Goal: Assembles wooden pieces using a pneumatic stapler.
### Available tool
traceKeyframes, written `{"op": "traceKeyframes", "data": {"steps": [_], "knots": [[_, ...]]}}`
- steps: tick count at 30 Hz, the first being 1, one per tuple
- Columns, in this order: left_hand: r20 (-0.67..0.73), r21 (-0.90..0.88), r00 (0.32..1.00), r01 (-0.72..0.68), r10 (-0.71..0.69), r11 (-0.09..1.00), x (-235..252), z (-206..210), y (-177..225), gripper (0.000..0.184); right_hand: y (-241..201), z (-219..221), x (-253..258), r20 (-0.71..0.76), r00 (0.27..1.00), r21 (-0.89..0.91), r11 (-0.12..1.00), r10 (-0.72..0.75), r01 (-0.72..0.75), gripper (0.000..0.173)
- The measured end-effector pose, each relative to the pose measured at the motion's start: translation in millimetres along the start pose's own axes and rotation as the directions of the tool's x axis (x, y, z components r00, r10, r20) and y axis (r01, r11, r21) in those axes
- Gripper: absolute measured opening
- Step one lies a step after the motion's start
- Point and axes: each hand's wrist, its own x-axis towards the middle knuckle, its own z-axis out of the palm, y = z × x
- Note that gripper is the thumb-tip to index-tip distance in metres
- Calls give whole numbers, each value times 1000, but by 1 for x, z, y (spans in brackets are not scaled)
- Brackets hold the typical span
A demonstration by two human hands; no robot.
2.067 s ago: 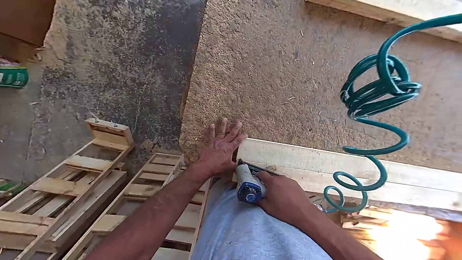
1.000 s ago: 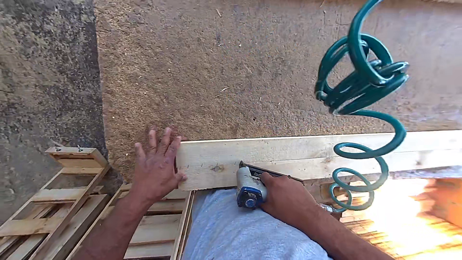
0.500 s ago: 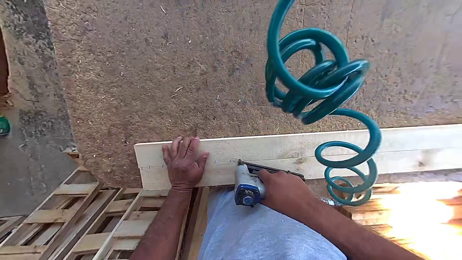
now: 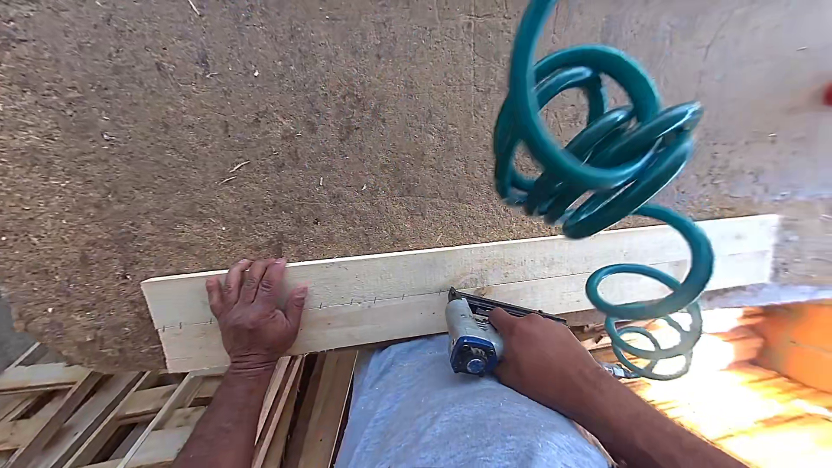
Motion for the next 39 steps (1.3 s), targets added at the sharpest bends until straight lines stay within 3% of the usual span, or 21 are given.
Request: {"op": "traceKeyframes", "data": {"steps": [3, 5, 11, 14, 18, 29, 39], "knots": [[-30, 17, 999, 15, -14, 1000, 2, 1, 15, 65, 28, -2, -3, 8, 1000, 25, 1000, 9, -9, 51], [-61, 8, 998, 13, -13, 1000, 5, 6, 51, 68, 46, -3, -5, 19, 1000, 33, 999, 9, -9, 48], [15, -140, 1000, -5, 8, 990, 11, 59, 249, 69, 112, -7, -4, 28, 1000, 50, 999, -5, 3, 47], [70, -44, 997, 24, -21, 999, 8, 88, 315, 66, 154, -3, -1, -9, 999, 17, 999, -48, 49, 40], [76, 27, 993, 86, -88, 996, 15, 90, 325, 67, 205, 1, 0, -58, 995, -30, 996, -81, 79, 42], [-27, 43, 996, 83, -82, 996, 15, 99, 325, 63, 294, -1, -3, -45, 994, 27, 994, -104, 105, 49], [33, 36, 995, 92, -93, 995, 14, 100, 320, 69, 368, -7, -9, -26, 999, 20, 999, -41, 42, 46]]}}
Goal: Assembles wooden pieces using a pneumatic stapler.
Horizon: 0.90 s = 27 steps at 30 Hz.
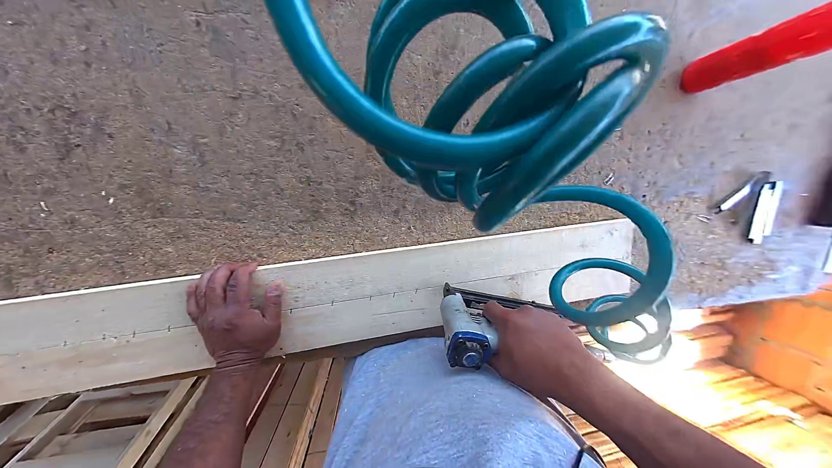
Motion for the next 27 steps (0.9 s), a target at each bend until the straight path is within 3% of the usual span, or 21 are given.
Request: {"op": "traceKeyframes", "data": {"steps": [8, 12, 16, 18, 24, 27], "knots": [[35, -26, 999, 22, -21, 999, 0, -3, 2, 69, 69, -2, -4, -10, 1000, 32, 999, 15, -15, 47], [51, -6, 998, 44, -44, 999, -6, 2, -4, 72, 111, 7, -4, -123, 992, 71, 997, -34, 43, 43], [21, -7, 999, 33, -33, 999, -5, 5, -8, 68, 131, -31, -19, 76, 996, 86, 995, 38, -45, 51], [31, -21, 999, 30, -29, 999, -1, -1, 2, 68, 155, -15, -14, -24, 998, 116, 992, 60, -56, 48], [77, -27, 994, 76, -73, 997, 5, -11, 22, 73, 204, -6, -13, -73, 995, -10, 998, 68, -69, 39], [85, -22, 993, 79, -77, 997, 5, -12, 22, 74, 225, -3, -17, -124, 990, -22, 997, 72, -75, 43]]}}
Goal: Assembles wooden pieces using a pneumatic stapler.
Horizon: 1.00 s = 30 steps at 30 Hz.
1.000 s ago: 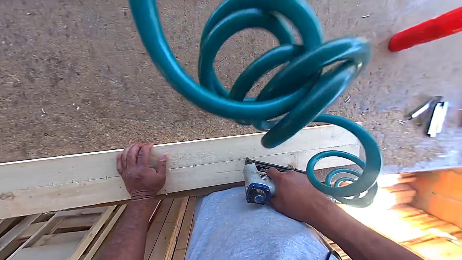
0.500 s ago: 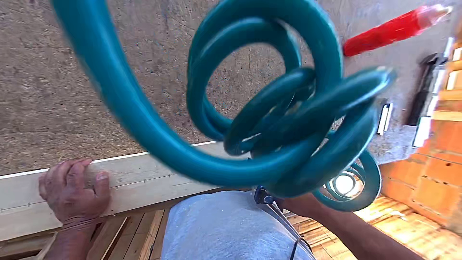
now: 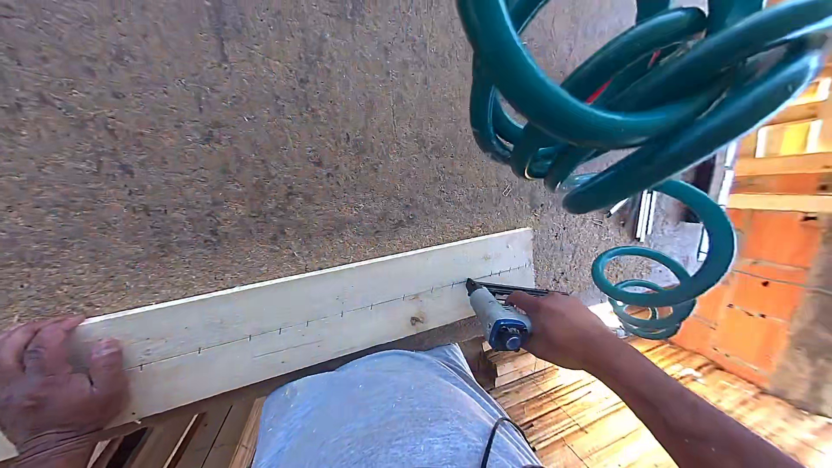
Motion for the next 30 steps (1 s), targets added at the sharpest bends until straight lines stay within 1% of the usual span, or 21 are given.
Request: {"op": "traceKeyframes", "data": {"steps": [2, 5, 8, 10, 11, 12, 14, 16, 17, 19, 20, 21, 22, 23, 24, 25, 26, 27, 28, 29, 30], "knots": [[-9, 6, 1000, -10, 10, 1000, 1, 2, -5, 79, 14, 3, 0, -27, 1000, -11, 1000, 9, -9, 40], [25, 61, 999, -50, 49, 997, 1, 0, -9, 99, 23, 5, -1, -46, 999, -29, 999, 21, -22, 38], [121, 95, 972, -212, 201, 973, 10, -10, 9, 116, 21, 3, -3, -96, 995, 3, 1000, 13, -13, 50], [195, 101, 935, -321, 297, 942, 25, -14, 17, 117, 17, 6, -4, -124, 992, -26, 999, 25, -29, 39], [263, 118, 918, -335, 296, 935, 36, -18, 19, 115, 14, 8, -5, -128, 991, -27, 999, 40, -43, 39], [353, 137, 892, -348, 282, 928, 48, -24, 20, 111, 10, 9, -7, -143, 989, -5, 999, 48, -49, 42], [541, 171, 800, -407, 260, 897, 74, -43, 27, 96, 3, 14, -23, -188, 981, 80, 996, 47, -32, 55], [622, 116, 711, -499, 329, 859, 81, -76, 46, 74, -7, 11, -59, -232, 972, 174, 985, 49, -9, 56], [595, 45, 684, -554, 423, 831, 72, -98, 55, 65, -14, 10, -85, -260, 964, 214, 977, 47, 10, 54], [486, -38, 617, -693, 619, 720, 39, -137, 62, 47, -36, 16, -141, -374, 927, 251, 963, 6, 95, 48], [421, -27, 595, -747, 685, 665, 18, -148, 55, 36, -50, 20, -165, -440, 897, 248, 956, -32, 157, 48], [348, 27, 596, -778, 724, 628, -5, -152, 41, 27, -69, 21, -183, -449, 891, 266, 943, -62, 199, 49], [281, 87, 631, -767, 723, 636, -28, -149, 24, 26, -90, 20, -193, -426, 901, 284, 932, -88, 225, 51], [222, 146, 690, -722, 689, 676, -49, -141, 5, 27, -111, 20, -192, -386, 917, 287, 930, -105, 228, 54], [224, 196, 766, -641, 602, 743, -67, -132, -10, 28, -133, 23, -182, -353, 928, 274, 936, -115, 220, 56], [315, 216, 831, -533, 459, 818, -83, -128, -18, 32, -156, 28, -164, -317, 941, 256, 944, -120, 207, 59], [494, 210, 828, -410, 265, 888, -93, -126, -20, 40, -181, 33, -141, -269, 956, 233, 955, -118, 183, 62], [671, 219, 737, -293, 74, 931, -96, -123, -17, 48, -206, 38, -116, -226, 967, 200, 966, -119, 165, 64], [757, 219, 653, -239, -11, 946, -99, -118, -13, 50, -228, 45, -92, -186, 974, 173, 971, -132, 165, 65], [754, 171, 656, -211, 10, 962, -102, -113, -8, 50, -249, 49, -71, -136, 980, 146, 975, -147, 166, 66], [654, 93, 748, -225, 111, 970, -102, -105, -4, 49, -269, 51, -54, -105, 981, 130, 976, -163, 176, 65]]}}
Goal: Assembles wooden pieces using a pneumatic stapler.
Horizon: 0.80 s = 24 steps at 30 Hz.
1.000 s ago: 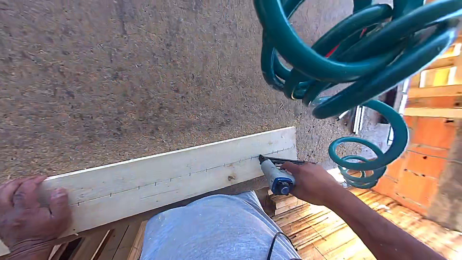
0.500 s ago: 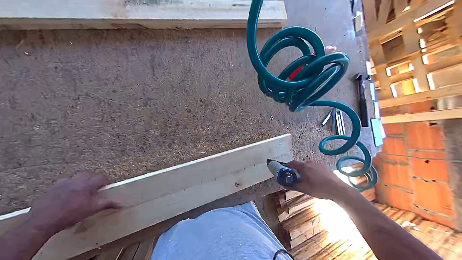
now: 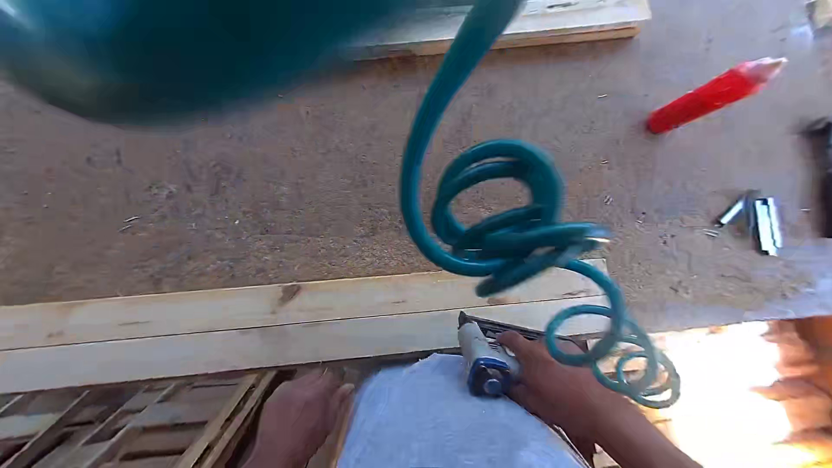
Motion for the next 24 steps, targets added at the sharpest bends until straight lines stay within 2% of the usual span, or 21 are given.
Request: {"op": "traceKeyframes", "data": {"steps": [1, 2, 4, 5, 7, 9, 12, 17, 18, 20, 21, 22, 24], "knots": [[-225, -31, 971, -85, 76, 996, 13, 4, 4, 46, -15, 5, 15, 18, 1000, 0, 1000, -13, 13, 64], [-407, -59, 907, -147, 111, 987, 33, 6, 10, 42, -29, 9, 25, 27, 999, 10, 1000, -21, 21, 62], [-611, -116, 785, -218, 103, 969, 83, 6, 25, 35, -53, 12, 39, 34, 999, 5, 1000, -14, 14, 60], [-663, -131, 743, -233, 90, 964, 110, 7, 34, 33, -62, 11, 44, 45, 999, -9, 1000, -7, 8, 60], [-704, -96, 707, -199, 75, 975, 152, 17, 51, 37, -76, 10, 51, 79, 997, -52, 999, 16, -12, 59], [-730, -2, 679, -121, 81, 993, 175, 24, 59, 44, -80, 6, 56, 97, 995, -109, 994, 33, -22, 58], [-731, 1, 678, -106, 73, 994, 177, 30, 60, 50, -81, 3, 57, 147, 986, -144, 988, 78, -56, 55], [-758, -18, 650, -89, 45, 996, 177, 27, 62, 49, -62, -4, 58, 183, 975, -126, 986, 127, -105, 62], [-744, -37, 667, -87, 31, 996, 174, 22, 65, 48, -55, -6, 56, 193, 973, -113, 988, 131, -110, 60], [-632, -125, 775, -67, -27, 990, 162, 2, 73, 46, -43, -13, 53, 220, 963, -106, 985, 153, -133, 58], [-597, -142, 801, -53, -43, 988, 159, -2, 74, 46, -37, -15, 50, 228, 961, -107, 985, 157, -136, 59], [-611, -131, 790, -48, -42, 990, 161, 2, 73, 47, -29, -16, 48, 219, 965, -105, 986, 146, -126, 62], [-696, -70, 717, -45, -16, 997, 172, 23, 65, 52, -8, -13, 46, 176, 979, -92, 992, 106, -91, 59]]}}
